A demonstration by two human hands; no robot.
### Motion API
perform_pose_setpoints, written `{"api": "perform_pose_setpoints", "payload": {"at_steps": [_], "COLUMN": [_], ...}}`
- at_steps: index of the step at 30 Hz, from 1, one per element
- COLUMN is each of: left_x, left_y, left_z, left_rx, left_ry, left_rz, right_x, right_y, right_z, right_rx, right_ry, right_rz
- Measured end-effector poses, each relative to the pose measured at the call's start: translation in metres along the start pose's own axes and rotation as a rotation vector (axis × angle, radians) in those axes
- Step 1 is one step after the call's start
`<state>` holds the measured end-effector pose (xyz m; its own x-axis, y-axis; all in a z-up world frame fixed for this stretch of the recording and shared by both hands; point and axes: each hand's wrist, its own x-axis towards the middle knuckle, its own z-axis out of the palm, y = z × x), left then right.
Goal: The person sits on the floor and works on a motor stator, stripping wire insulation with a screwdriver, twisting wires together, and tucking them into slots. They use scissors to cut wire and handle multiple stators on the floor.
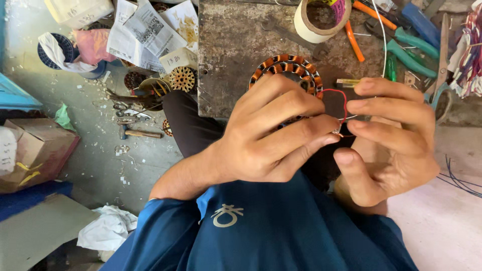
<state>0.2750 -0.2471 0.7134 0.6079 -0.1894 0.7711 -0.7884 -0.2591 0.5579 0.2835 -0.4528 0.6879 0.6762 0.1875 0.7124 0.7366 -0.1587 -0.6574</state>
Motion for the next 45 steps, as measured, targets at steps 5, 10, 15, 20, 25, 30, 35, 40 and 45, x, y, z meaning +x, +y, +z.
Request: {"api": "perform_pose_setpoints", "payload": {"at_steps": [5, 10, 15, 20, 25, 30, 35, 40, 45], "left_x": [-0.001, 0.007, 0.0, -0.013, -0.02, -0.025, -0.023, -0.026, -0.032], "left_y": [0.002, 0.008, 0.008, 0.006, 0.007, -0.001, -0.003, 0.004, -0.004], "left_z": [-0.001, -0.006, -0.004, -0.001, 0.004, 0.014, 0.021, 0.013, 0.017], "left_rx": [0.168, 0.248, 0.168, 0.127, -0.029, -0.083, 0.048, -0.085, 0.003], "left_ry": [0.037, -0.017, -0.07, -0.146, 0.031, 0.05, 0.011, 0.124, 0.101], "left_rz": [0.107, 0.184, 0.141, -0.067, -0.134, -0.086, -0.202, -0.216, -0.202], "right_x": [0.016, 0.027, 0.036, 0.043, 0.047, 0.053, 0.06, 0.066, 0.072], "right_y": [-0.015, -0.028, -0.032, -0.03, -0.031, -0.029, -0.033, -0.031, -0.03], "right_z": [0.001, -0.001, -0.007, -0.008, -0.004, 0.006, -0.002, 0.002, 0.011], "right_rx": [-0.096, -0.204, -0.333, -0.359, -0.319, -0.333, -0.423, -0.374, -0.349], "right_ry": [-0.053, -0.091, -0.126, -0.064, -0.153, -0.125, -0.177, -0.199, -0.236], "right_rz": [-0.035, -0.074, -0.211, -0.294, -0.32, -0.433, -0.371, -0.383, -0.458]}}
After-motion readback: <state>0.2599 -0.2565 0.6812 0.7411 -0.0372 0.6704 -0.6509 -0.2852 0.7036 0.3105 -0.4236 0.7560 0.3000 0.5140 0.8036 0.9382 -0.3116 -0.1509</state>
